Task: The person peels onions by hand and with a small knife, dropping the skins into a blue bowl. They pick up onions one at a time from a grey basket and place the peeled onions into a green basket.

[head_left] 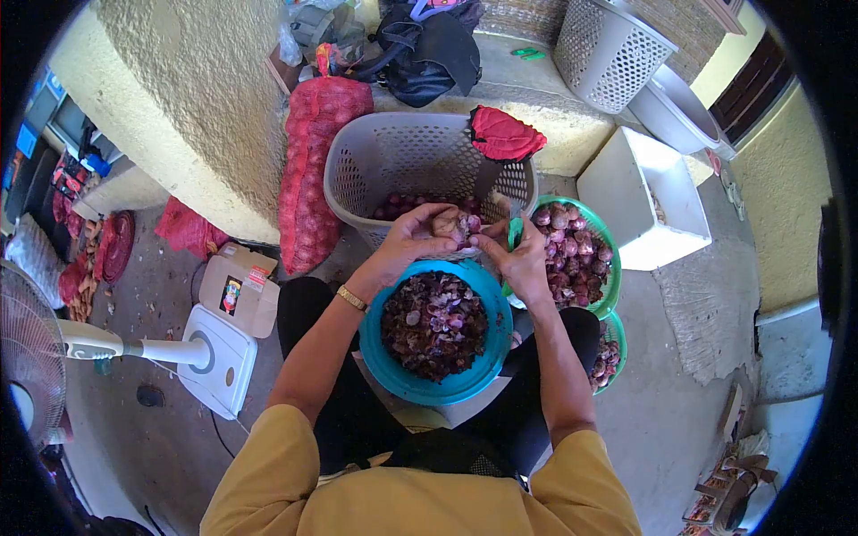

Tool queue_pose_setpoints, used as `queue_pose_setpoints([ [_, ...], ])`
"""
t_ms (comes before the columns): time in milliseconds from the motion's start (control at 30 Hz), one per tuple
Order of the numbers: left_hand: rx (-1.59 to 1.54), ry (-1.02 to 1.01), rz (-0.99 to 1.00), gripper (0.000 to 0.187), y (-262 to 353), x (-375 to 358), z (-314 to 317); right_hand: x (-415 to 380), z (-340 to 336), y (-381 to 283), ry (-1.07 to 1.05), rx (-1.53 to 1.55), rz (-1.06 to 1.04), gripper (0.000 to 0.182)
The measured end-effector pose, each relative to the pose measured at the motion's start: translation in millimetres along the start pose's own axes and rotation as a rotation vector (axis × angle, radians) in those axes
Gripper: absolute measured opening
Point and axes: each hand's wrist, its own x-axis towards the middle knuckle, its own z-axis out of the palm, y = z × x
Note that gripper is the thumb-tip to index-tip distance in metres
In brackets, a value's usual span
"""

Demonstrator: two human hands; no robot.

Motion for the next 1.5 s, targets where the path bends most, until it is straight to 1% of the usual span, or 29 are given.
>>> queue_pose_setpoints([
  [67,0.213,-0.02,0.234,0.058,-6.1,4.2,-6.8,0.4,0.1,2.0,-0.019,-0.055,-0.009,0.065],
  [133,0.251,-0.022,0.274,0.059,-7.1,3.3,-5.9,0.1,0.9,3.1,-0.02,0.221,0.087,0.062],
  [200,0.289,-0.021,0.315,0.059,-3.4,1.5,-5.3,1.0,-3.6,3.7,-0.024,0.267,0.12,0.062],
  [233,0.369,-0.01,0.328,0.059,1.3,-0.2,-5.9,0.6,-5.8,3.8,-0.026,0.313,0.155,0.062],
  [267,0.448,0.001,0.34,0.059,5.8,-1.7,-6.0,0.0,-7.2,2.9,-0.027,0.312,0.156,0.062],
  [300,0.447,0.001,0.342,0.059,8.6,-2.2,-6.7,0.0,-8.8,0.5,-0.02,0.316,0.151,0.059],
  [367,0.593,0.046,0.46,0.059,12.4,-3.5,-8.7,-0.7,-10.9,-6.5,-0.013,0.32,0.145,0.056],
  [433,0.59,0.065,0.467,0.059,12.4,-4.1,-11.5,-2.7,-12.7,-12.8,-0.079,0.303,0.19,0.047],
  [467,0.587,0.083,0.473,0.059,12.2,-4.1,-12.7,-3.4,-14.0,-8.3,-0.079,0.303,0.19,0.047],
  [533,0.577,0.094,0.468,0.059,14.3,-5.1,-13.4,-5.1,-15.6,0.3,-0.274,0.143,0.247,0.039],
  [567,0.565,0.105,0.464,0.058,15.1,-5.2,-13.4,-7.4,-15.2,3.3,-0.273,0.144,0.247,0.039],
  [600,0.566,0.105,0.463,0.058,13.2,-4.0,-15.1,-9.8,-12.1,-0.6,-0.33,0.085,0.218,0.039],
  [633,0.48,0.103,0.443,0.057,10.5,-2.1,-17.4,-11.5,-10.1,-3.7,-0.387,0.026,0.187,0.04],
  [667,0.395,0.102,0.422,0.057,8.4,-0.9,-19.6,-12.1,-9.5,-4.9,-0.436,0.125,0.242,0.043],
  [700,0.397,0.102,0.423,0.057,10.3,-1.4,-19.4,-12.3,-9.3,-4.9,-0.436,0.126,0.241,0.043],
  [767,0.336,0.117,0.361,0.056,13.6,-3.1,-18.7,-12.9,-9.6,-4.8,-0.453,0.08,0.176,0.046],
  [900,0.27,0.106,0.359,0.057,20.3,-5.0,-15.7,-12.6,-12.9,2.2,-0.438,0.037,0.113,0.045],
  [967,0.226,0.088,0.301,0.058,16.3,-2.4,-19.7,-11.9,-14.2,1.6,-0.442,-0.106,0.093,0.047],
  [1000,0.227,0.088,0.301,0.058,14.2,-1.7,-21.1,-12.1,-12.7,-1.6,-0.442,-0.105,0.092,0.047],
  [1067,0.27,0.079,0.344,0.06,9.6,0.1,-23.3,-12.8,-9.0,-10.2,-0.339,-0.095,0.274,0.045],
  [1100,0.27,0.078,0.344,0.06,10.7,0.0,-21.4,-11.8,-9.8,5.7,-0.338,-0.095,0.274,0.045],
  [1167,0.604,0.128,0.443,0.06,13.8,-1.2,-16.5,-10.0,-11.2,50.7,-0.279,-0.028,0.003,0.039],
  [1200,0.604,0.127,0.443,0.06,11.2,0.0,-18.5,-11.0,-11.2,49.2,-0.278,-0.028,0.004,0.039],
  [1267,0.787,0.158,0.452,0.058,4.3,3.4,-23.4,-15.2,-11.3,45.4,-0.345,-0.023,0.141,0.031],
  [1300,0.786,0.155,0.451,0.058,3.9,4.2,-23.1,-17.5,-8.7,41.6,-0.343,-0.023,0.142,0.031],
  [1367,0.837,0.179,0.379,0.058,2.8,6.1,-21.9,-21.2,-0.9,32.2,-0.3,0.156,0.155,0.027],
  [1400,0.837,0.177,0.381,0.058,2.5,7.5,-21.9,-21.3,1.6,23.3,-0.299,0.156,0.154,0.027],
  [1467,0.898,0.171,0.386,0.058,1.7,9.5,-21.9,-21.6,4.2,7.4,-0.191,0.261,0.326,0.027],
  [1500,0.896,0.168,0.387,0.058,-1.0,10.7,-22.6,-21.9,3.4,11.4,-0.188,0.259,0.326,0.027],
])
